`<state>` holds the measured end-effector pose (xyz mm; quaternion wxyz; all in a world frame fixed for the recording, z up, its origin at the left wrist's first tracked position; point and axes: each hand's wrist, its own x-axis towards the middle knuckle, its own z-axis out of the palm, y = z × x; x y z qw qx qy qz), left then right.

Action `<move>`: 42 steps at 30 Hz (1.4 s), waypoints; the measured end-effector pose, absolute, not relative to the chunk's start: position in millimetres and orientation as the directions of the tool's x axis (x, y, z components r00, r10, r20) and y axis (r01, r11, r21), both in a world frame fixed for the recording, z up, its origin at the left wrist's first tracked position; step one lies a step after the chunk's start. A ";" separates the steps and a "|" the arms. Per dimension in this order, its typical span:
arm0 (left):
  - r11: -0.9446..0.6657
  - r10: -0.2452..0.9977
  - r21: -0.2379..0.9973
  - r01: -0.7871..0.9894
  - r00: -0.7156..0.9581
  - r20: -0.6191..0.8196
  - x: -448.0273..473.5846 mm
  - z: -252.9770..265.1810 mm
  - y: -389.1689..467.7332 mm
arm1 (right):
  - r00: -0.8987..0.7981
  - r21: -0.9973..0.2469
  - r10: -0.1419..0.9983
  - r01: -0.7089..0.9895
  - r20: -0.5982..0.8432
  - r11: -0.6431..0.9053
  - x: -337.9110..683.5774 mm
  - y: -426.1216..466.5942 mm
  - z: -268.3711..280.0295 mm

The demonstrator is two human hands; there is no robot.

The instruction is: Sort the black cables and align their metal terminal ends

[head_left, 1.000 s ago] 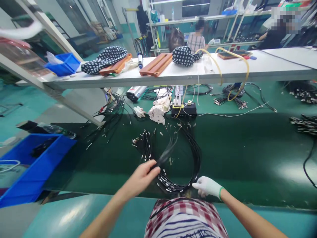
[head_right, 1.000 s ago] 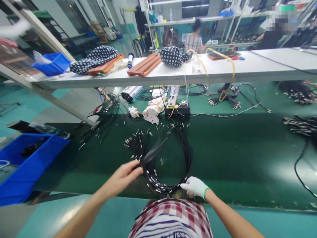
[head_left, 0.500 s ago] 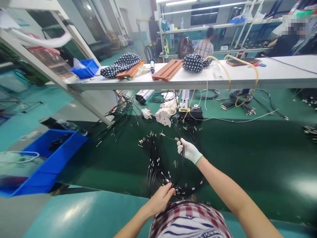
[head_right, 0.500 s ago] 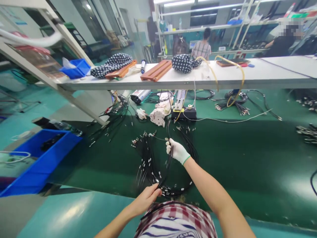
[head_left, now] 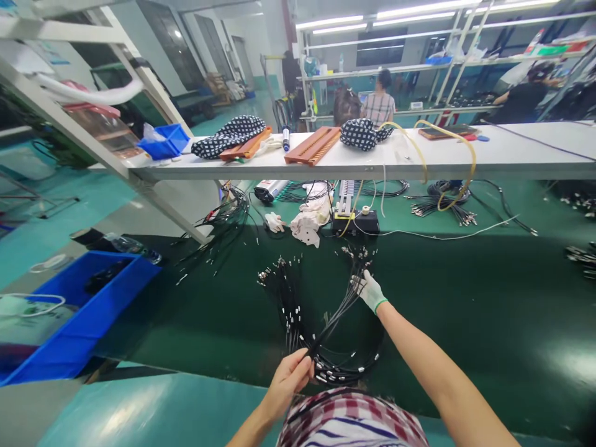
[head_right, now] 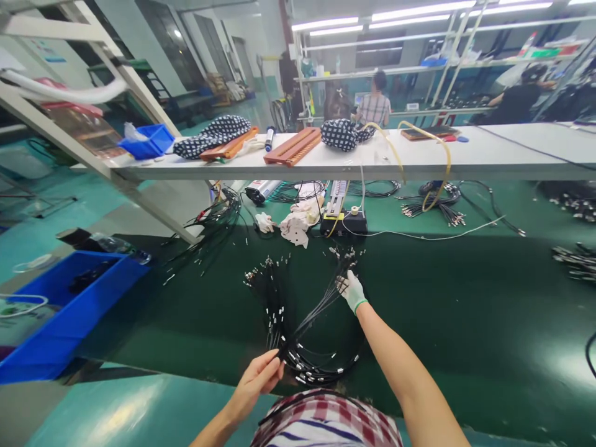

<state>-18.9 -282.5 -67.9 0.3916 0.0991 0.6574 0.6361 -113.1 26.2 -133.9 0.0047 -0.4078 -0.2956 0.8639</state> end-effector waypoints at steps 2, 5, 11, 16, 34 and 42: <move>0.110 0.587 0.904 -0.414 -0.707 -0.395 -18.7 -69.4 -286.4 | -0.632 -0.504 0.276 0.210 -0.724 -0.838 -103.8 26.6 -135.3; 0.152 0.616 0.918 -0.365 -0.691 -0.377 -14.5 -71.6 -287.3 | -0.614 -0.426 0.184 0.274 -0.767 -0.862 -90.0 7.4 -132.0; 0.558 0.713 0.824 0.099 -0.566 -0.415 -6.4 -70.6 -288.4 | -0.722 -0.379 0.073 0.272 -0.688 -0.885 -88.9 -26.1 -99.3; 0.707 0.677 0.665 0.243 -0.505 -0.535 -8.7 -96.9 -292.7 | -0.894 -0.525 0.132 0.127 -0.429 -0.842 -87.4 -37.1 -53.9; -0.104 0.282 0.994 0.020 -0.958 0.048 -85.6 70.9 -217.3 | -0.971 -0.971 0.197 0.094 -0.138 -0.219 -16.2 -84.5 26.1; -0.108 0.260 0.994 -0.010 -0.965 0.018 -82.6 71.6 -217.7 | -0.968 -0.967 0.203 0.102 -0.150 -0.232 -14.3 -85.6 32.2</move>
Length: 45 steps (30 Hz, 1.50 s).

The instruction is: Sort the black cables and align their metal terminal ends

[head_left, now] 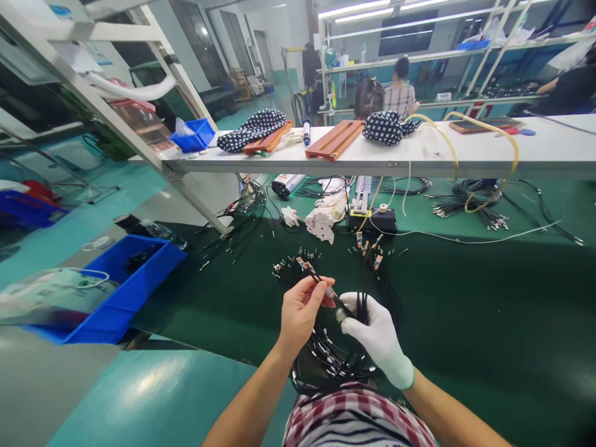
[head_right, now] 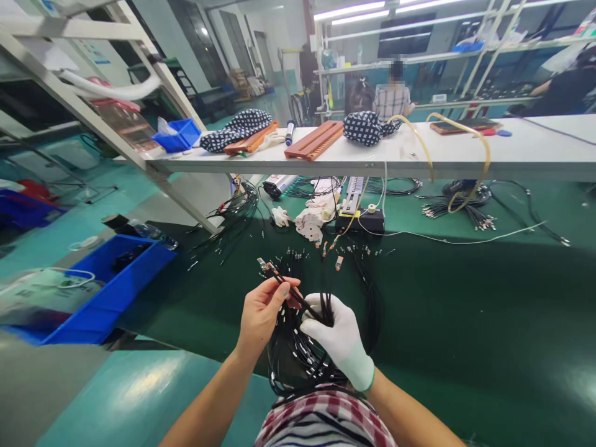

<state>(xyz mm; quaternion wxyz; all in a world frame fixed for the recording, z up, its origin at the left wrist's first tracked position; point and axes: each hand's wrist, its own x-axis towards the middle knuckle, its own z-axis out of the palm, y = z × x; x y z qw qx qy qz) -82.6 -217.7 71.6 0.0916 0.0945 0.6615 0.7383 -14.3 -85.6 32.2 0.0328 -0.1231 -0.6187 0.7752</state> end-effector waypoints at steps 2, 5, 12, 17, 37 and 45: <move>-0.109 0.246 0.994 0.003 -0.969 0.030 -81.8 72.5 -217.3 | -0.964 -0.974 0.235 0.069 -0.120 -0.215 -14.1 -87.5 30.9; -0.108 0.258 0.994 0.010 -0.965 0.038 -80.5 73.1 -217.1 | -0.948 -0.980 0.306 0.029 -0.088 -0.195 -15.6 -88.1 30.5; -0.068 0.342 0.998 0.007 -0.939 0.030 -79.8 69.9 -217.4 | -0.940 -0.974 0.317 0.053 -0.124 -0.222 -21.8 -87.9 36.6; -0.007 0.361 0.997 0.083 -0.929 0.080 -78.1 67.2 -216.5 | -0.953 -0.980 0.292 0.027 -0.085 -0.195 -23.5 -86.1 38.6; -0.331 0.251 0.943 0.029 -0.961 0.118 -78.1 71.1 -203.8 | -0.989 -0.987 0.114 -0.074 0.090 0.144 -16.5 -73.1 44.3; -0.292 0.319 0.954 -0.070 -0.947 0.029 -81.9 78.8 -193.0 | -0.985 -0.888 0.117 -0.058 0.124 0.455 -11.6 -70.3 43.3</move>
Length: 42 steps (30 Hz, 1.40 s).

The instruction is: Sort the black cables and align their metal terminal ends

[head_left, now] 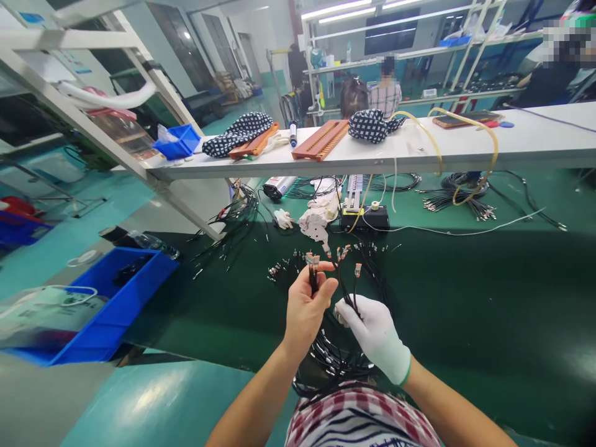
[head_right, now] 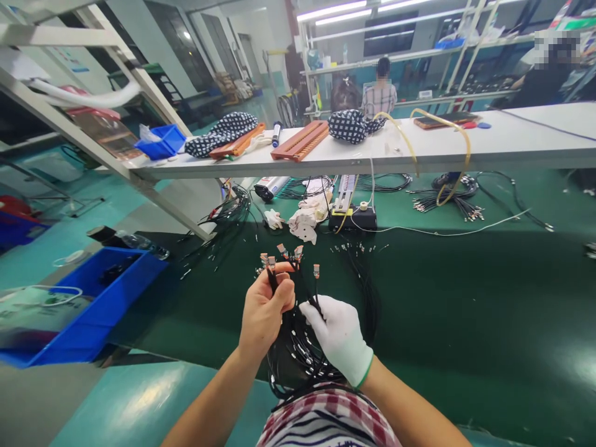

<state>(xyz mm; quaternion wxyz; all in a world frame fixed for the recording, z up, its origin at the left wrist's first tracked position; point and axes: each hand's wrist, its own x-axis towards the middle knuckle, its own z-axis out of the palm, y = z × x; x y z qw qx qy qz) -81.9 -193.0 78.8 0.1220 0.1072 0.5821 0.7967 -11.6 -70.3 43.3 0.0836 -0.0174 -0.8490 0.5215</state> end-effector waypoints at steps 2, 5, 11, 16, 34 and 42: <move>-0.259 0.289 0.962 -0.086 -0.957 -0.008 -83.3 77.2 -189.5 | -0.984 -0.864 0.135 -0.031 0.115 0.502 -10.9 -70.4 42.9; -0.254 0.247 0.963 -0.095 -0.969 -0.030 -86.5 75.4 -187.3 | -0.986 -0.854 0.134 -0.016 0.100 0.521 -8.3 -69.2 42.3; -0.268 0.269 0.955 -0.127 -0.962 -0.053 -90.0 76.7 -189.5 | -0.987 -0.906 0.074 -0.098 0.140 0.412 -3.8 -66.3 41.0; -0.296 0.284 0.943 -0.151 -0.957 -0.064 -88.9 78.1 -189.7 | -0.988 -0.912 0.057 -0.106 0.140 0.396 -5.3 -65.7 40.4; -0.134 0.458 0.989 -0.058 -0.889 0.010 -83.3 84.9 -194.3 | -0.989 -0.992 0.106 -0.108 0.101 -0.063 -20.3 -64.1 54.3; -0.087 0.457 0.995 0.049 -0.886 0.084 -81.8 91.2 -200.0 | -0.982 -0.844 0.014 -0.154 0.188 0.513 -17.1 -55.2 78.4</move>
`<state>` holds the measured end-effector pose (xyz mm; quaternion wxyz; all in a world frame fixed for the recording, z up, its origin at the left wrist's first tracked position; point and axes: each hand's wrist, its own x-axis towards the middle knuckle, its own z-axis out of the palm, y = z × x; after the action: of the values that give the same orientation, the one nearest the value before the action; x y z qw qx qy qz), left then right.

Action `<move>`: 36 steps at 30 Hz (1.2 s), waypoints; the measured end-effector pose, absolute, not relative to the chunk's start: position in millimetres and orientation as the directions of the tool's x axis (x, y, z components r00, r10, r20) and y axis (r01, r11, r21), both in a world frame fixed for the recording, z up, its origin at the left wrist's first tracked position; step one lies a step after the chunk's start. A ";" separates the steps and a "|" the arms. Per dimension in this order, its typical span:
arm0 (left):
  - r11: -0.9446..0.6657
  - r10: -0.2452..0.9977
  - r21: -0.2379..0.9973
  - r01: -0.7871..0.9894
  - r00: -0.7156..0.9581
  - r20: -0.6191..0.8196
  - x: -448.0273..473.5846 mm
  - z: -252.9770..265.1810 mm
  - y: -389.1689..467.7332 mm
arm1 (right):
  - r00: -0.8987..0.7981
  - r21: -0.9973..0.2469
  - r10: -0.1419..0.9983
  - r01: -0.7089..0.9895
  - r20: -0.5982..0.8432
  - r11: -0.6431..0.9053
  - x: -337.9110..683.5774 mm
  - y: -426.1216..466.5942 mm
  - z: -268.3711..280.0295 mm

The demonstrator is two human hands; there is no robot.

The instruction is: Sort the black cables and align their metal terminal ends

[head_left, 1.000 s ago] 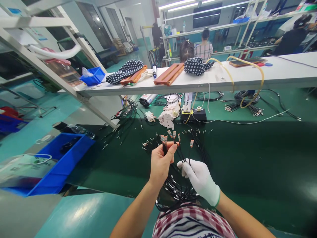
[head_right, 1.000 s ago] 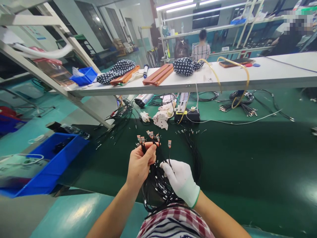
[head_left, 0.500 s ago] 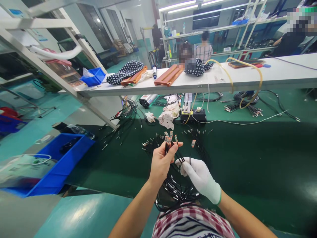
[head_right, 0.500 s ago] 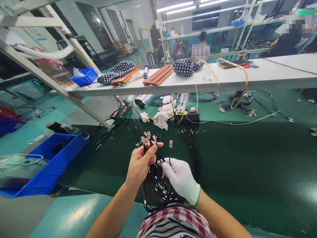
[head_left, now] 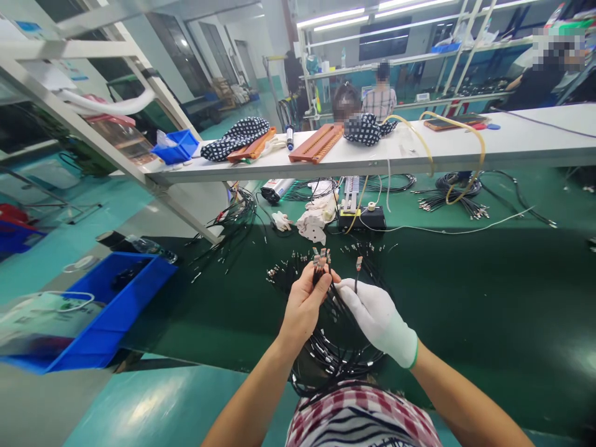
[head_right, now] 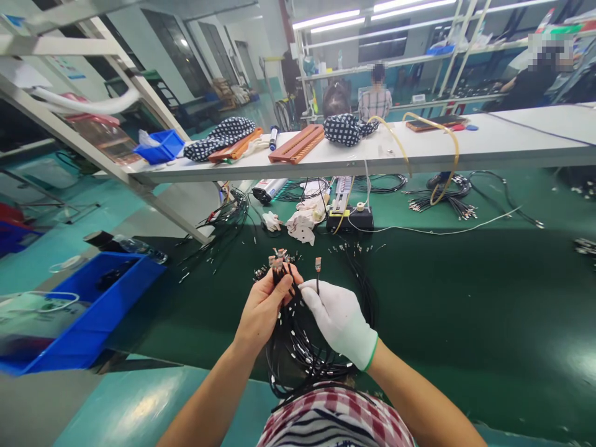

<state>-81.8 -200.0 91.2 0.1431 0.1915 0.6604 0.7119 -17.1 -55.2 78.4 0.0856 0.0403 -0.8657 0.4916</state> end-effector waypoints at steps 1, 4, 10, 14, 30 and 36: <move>-0.078 0.454 0.993 0.094 -0.883 0.119 -81.6 93.2 -200.4 | -0.979 -0.805 -0.008 -0.170 0.202 0.569 -17.1 -53.8 82.1; -0.080 0.529 0.985 0.150 -0.832 0.170 -80.0 99.8 -200.4 | -0.960 -0.657 -0.081 -0.243 0.267 0.714 -17.5 -50.8 93.4; -0.350 0.726 0.928 -0.129 -0.664 0.181 -76.1 105.4 -198.7 | -0.925 -0.549 -0.183 -0.348 0.333 0.760 -20.2 -46.1 110.7; -0.458 0.654 0.878 -0.142 -0.723 0.224 -72.9 110.7 -196.7 | -0.923 -0.675 -0.108 -0.346 0.370 0.651 -26.7 -48.6 107.5; -0.425 0.420 0.897 0.120 -0.852 0.313 -71.9 134.0 -213.5 | -0.983 -0.980 0.000 -0.185 0.185 0.079 -29.0 -69.4 108.1; -0.496 0.412 0.841 0.217 -0.793 0.448 -71.9 214.4 -218.2 | -0.854 -0.961 -0.453 -0.277 0.258 -0.026 -31.6 -88.6 146.5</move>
<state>-71.9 -218.2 214.4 0.0605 0.3158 0.4985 0.8051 -31.6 -88.6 146.5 -0.0658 0.2625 -0.6948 0.6663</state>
